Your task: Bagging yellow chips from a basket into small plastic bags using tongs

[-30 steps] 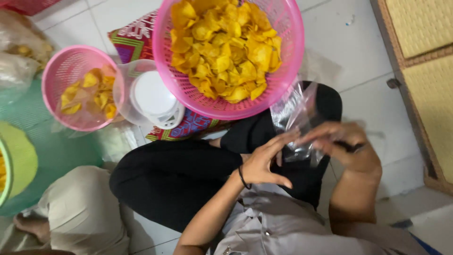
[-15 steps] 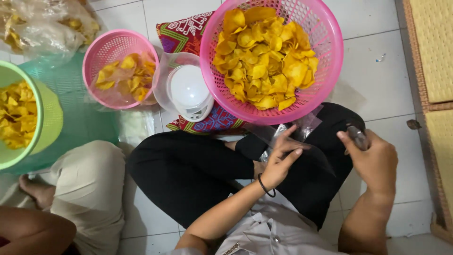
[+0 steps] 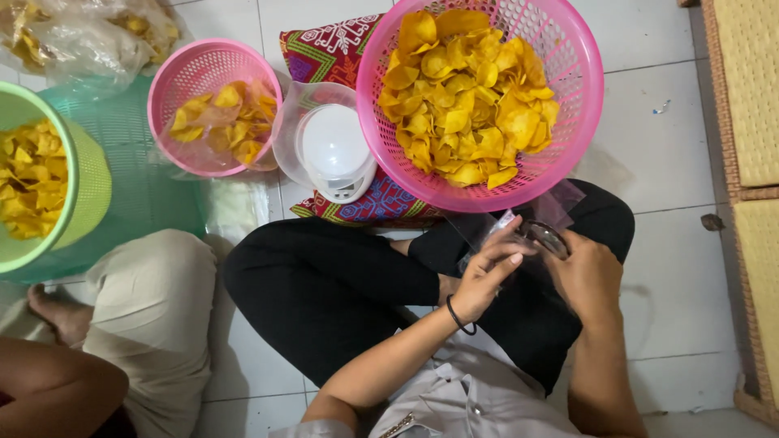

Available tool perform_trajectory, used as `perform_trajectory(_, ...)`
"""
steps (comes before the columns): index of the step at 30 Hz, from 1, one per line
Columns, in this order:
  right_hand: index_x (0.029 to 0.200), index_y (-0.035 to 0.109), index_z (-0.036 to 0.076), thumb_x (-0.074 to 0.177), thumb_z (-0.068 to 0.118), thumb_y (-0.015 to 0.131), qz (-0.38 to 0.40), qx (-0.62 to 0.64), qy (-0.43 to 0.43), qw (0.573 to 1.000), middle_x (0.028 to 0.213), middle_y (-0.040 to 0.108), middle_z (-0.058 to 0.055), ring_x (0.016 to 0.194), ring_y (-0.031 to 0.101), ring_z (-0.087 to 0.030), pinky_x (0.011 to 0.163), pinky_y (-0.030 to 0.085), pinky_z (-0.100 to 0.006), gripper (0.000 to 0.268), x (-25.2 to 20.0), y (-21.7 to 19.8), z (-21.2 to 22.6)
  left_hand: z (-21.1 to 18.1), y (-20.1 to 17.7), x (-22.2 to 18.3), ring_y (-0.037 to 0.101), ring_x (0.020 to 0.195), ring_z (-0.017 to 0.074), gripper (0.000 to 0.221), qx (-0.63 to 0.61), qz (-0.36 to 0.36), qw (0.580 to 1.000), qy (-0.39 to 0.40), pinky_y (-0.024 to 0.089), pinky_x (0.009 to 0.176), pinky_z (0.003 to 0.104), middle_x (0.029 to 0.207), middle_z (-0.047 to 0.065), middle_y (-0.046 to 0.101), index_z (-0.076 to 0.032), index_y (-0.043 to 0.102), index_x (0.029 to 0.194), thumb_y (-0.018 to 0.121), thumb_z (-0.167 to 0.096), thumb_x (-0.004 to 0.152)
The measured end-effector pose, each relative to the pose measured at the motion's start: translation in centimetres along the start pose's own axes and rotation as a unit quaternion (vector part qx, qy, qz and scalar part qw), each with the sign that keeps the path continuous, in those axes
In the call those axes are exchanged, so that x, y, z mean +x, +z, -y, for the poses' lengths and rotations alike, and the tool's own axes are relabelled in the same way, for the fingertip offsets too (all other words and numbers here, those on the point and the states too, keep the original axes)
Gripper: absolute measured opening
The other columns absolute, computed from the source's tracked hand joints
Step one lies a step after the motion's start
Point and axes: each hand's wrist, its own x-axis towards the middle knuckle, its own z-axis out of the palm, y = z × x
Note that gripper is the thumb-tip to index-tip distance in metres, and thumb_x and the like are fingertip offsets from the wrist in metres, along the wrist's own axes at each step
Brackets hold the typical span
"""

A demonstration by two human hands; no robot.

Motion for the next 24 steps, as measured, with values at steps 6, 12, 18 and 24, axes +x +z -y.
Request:
perform_trajectory(6, 0.11, 0.079, 0.012, 0.105, 0.028, 0.086, -0.18, 0.307, 0.072, 0.932, 0.089, 0.072, -0.002, 0.078, 0.063, -0.011, 0.068, 0.053, -0.03, 0.018, 2.4, -0.7, -7.3, -4.1, -0.9, -0.4, 0.06, 0.143, 0.0299, 0.022, -0.059, -0.009, 0.998, -0.033, 0.05, 0.12, 0.042, 0.149, 0.021, 0.063, -0.009, 0.072, 0.126, 0.06, -0.023, 0.114)
perform_trajectory(12, 0.093, 0.065, 0.014, 0.117, 0.013, 0.086, -0.436, 0.542, 0.082, 0.714, 0.074, 0.061, -0.001, 0.062, 0.053, -0.009, 0.057, 0.039, -0.025, 0.032, 12.3, -1.6, -20.1, -5.0, -4.6, -1.1, 0.079, 0.103, 0.0265, 0.025, -0.068, -0.078, 0.992, -0.072, 0.062, 0.095, 0.032, 0.112, 0.023, 0.079, -0.001, 0.07, 0.122, 0.063, -0.022, 0.111)
perform_trajectory(18, 0.095, 0.066, 0.019, 0.101, 0.015, 0.085, -0.292, 0.649, 0.137, 0.689, 0.068, 0.058, 0.002, 0.05, 0.051, -0.01, 0.047, 0.043, -0.027, 0.021, 22.2, 5.7, -21.4, -8.2, -6.9, -1.8, 0.08, 0.093, 0.0204, 0.027, 0.013, -0.115, 0.991, -0.061, 0.06, 0.094, 0.029, 0.1, 0.019, 0.081, -0.002, 0.073, 0.122, 0.065, -0.024, 0.109)
perform_trajectory(24, 0.092, 0.076, 0.025, 0.088, 0.035, 0.087, -0.124, 0.496, 0.241, 0.825, 0.07, 0.064, 0.007, 0.059, 0.059, -0.004, 0.055, 0.044, -0.024, 0.016, 23.7, 12.2, -18.6, -8.1, -7.5, -2.6, 0.08, 0.093, 0.0198, 0.026, 0.03, -0.141, 0.987, -0.071, 0.06, 0.092, 0.028, 0.096, 0.019, 0.082, -0.002, 0.074, 0.122, 0.067, -0.022, 0.107)
